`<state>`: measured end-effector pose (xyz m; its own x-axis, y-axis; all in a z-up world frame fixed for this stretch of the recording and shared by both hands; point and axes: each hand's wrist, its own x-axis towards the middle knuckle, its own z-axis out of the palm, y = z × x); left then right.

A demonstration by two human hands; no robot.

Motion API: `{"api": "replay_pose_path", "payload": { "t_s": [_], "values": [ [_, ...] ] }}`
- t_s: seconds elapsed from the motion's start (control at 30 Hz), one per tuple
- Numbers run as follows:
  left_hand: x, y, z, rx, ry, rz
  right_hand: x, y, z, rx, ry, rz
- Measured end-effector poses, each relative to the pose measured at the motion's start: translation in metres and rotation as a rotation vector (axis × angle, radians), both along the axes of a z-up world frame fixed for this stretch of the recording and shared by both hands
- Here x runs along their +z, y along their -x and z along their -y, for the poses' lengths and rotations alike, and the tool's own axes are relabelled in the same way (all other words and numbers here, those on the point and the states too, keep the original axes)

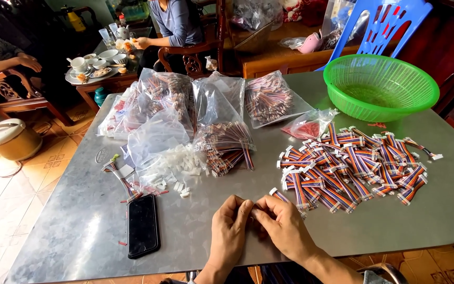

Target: Assembling wire harnesses by manually attaching plastic connectors to bundles of multi-colored wires.

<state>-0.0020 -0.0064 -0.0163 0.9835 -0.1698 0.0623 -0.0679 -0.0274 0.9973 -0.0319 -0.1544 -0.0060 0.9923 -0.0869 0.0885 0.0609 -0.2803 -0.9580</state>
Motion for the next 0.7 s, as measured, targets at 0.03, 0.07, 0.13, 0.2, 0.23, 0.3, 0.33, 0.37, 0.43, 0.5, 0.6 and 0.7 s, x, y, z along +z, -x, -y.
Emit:
{"api": "replay_pose_path", "payload": {
  "t_s": [0.03, 0.07, 0.13, 0.2, 0.23, 0.3, 0.33, 0.37, 0.43, 0.5, 0.6, 0.7],
  "values": [
    [0.001, -0.002, -0.001, -0.001, 0.001, 0.005, 0.003, 0.000, 0.000, -0.001, 0.001, 0.005],
    [0.001, -0.004, -0.002, -0.025, -0.004, -0.016, 0.006, 0.000, 0.001, 0.000, -0.008, -0.019],
    [-0.001, -0.006, -0.002, -0.048, -0.005, -0.029, 0.010, 0.002, 0.002, 0.003, -0.013, -0.037],
    [-0.003, -0.008, -0.002, -0.056, 0.079, -0.045, 0.013, 0.002, 0.004, 0.026, 0.016, -0.053],
    [-0.001, -0.007, -0.003, -0.054, 0.081, -0.041, 0.016, 0.001, 0.008, 0.028, 0.019, -0.049],
    [0.003, -0.008, -0.004, -0.105, 0.070, -0.109, 0.022, -0.002, 0.015, 0.072, 0.097, -0.055],
    [0.007, -0.007, -0.003, -0.102, 0.076, -0.106, 0.023, -0.007, 0.026, 0.075, 0.103, -0.053],
    [0.010, -0.006, -0.002, -0.067, 0.182, -0.170, 0.024, -0.012, 0.037, -0.031, 0.282, -0.056],
    [0.019, -0.005, 0.001, -0.025, 0.291, -0.226, 0.023, -0.029, 0.064, -0.131, 0.461, -0.049],
    [0.032, -0.003, 0.004, 0.005, 0.254, -0.320, 0.019, -0.050, 0.092, -0.269, 0.985, 0.100],
    [0.029, -0.002, 0.006, -0.001, 0.232, -0.313, 0.018, -0.083, 0.085, -0.167, 1.090, 0.319],
    [0.011, -0.009, 0.006, 0.003, 0.233, -0.254, -0.002, -0.119, 0.048, -0.172, 0.955, 0.359]
  ]
}}
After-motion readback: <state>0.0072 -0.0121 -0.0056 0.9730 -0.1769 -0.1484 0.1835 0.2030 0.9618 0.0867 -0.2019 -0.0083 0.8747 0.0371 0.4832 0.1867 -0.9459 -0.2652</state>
